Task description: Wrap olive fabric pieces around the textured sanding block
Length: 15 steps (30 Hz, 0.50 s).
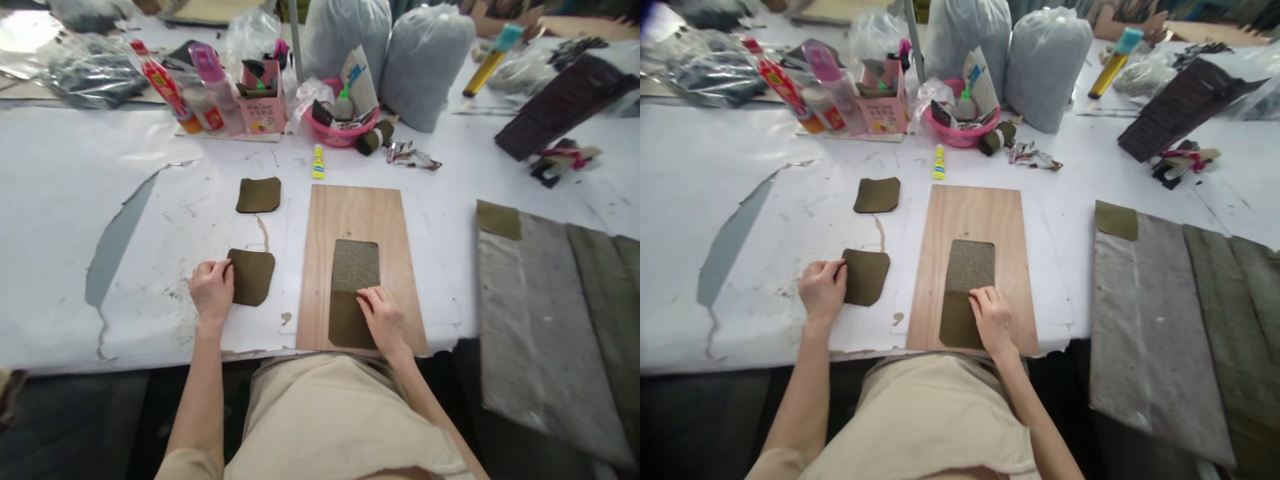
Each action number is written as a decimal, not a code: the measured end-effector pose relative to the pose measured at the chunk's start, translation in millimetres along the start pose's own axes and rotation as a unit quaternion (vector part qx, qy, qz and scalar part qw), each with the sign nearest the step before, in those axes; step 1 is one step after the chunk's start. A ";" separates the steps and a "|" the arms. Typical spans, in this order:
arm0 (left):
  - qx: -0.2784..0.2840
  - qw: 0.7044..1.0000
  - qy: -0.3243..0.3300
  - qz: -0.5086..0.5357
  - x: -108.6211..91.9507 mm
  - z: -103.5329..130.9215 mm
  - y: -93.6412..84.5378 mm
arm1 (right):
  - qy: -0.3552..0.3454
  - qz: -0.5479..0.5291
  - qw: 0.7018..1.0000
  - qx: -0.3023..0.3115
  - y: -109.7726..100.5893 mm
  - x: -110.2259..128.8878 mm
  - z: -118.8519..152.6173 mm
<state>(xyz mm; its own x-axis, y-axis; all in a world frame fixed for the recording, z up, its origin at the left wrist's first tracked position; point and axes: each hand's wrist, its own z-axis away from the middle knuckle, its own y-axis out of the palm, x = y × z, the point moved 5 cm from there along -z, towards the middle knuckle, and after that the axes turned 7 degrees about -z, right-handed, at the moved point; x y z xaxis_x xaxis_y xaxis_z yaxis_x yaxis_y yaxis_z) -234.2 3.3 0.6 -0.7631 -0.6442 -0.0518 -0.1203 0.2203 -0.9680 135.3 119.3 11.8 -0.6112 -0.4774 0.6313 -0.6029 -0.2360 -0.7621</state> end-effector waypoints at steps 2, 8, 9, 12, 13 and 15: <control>-0.025 1.000 -0.003 -0.005 -1.2 -0.7 -11.6 | -0.009 0.012 1.000 0.010 2.1 3.0 -3.1; -0.056 0.997 0.040 0.039 -36.0 6.4 -35.3 | -0.010 0.035 0.999 0.028 8.3 4.2 -9.1; -0.045 0.995 0.065 0.065 -49.7 10.5 -35.3 | -0.009 0.035 0.999 0.030 8.5 4.9 -9.5; 0.010 0.971 0.174 0.164 -103.3 29.5 -31.9 | -0.010 0.031 0.999 0.018 7.0 7.9 -9.6; 0.030 0.956 0.217 0.198 -123.1 37.6 -30.6 | -0.012 0.031 0.999 0.010 6.1 8.6 -9.2; 0.066 0.920 0.302 0.240 -160.2 54.0 -28.5 | -0.021 0.032 0.999 -0.006 4.6 9.1 -7.9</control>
<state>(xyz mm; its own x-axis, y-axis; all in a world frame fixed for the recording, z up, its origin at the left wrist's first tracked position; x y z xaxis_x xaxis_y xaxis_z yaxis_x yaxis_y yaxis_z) -74.2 60.7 23.2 -0.9265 0.0375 -0.3744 0.3710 0.2577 -0.8922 122.9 120.5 15.2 -0.6268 -0.5259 0.5750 -0.5695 -0.1945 -0.7986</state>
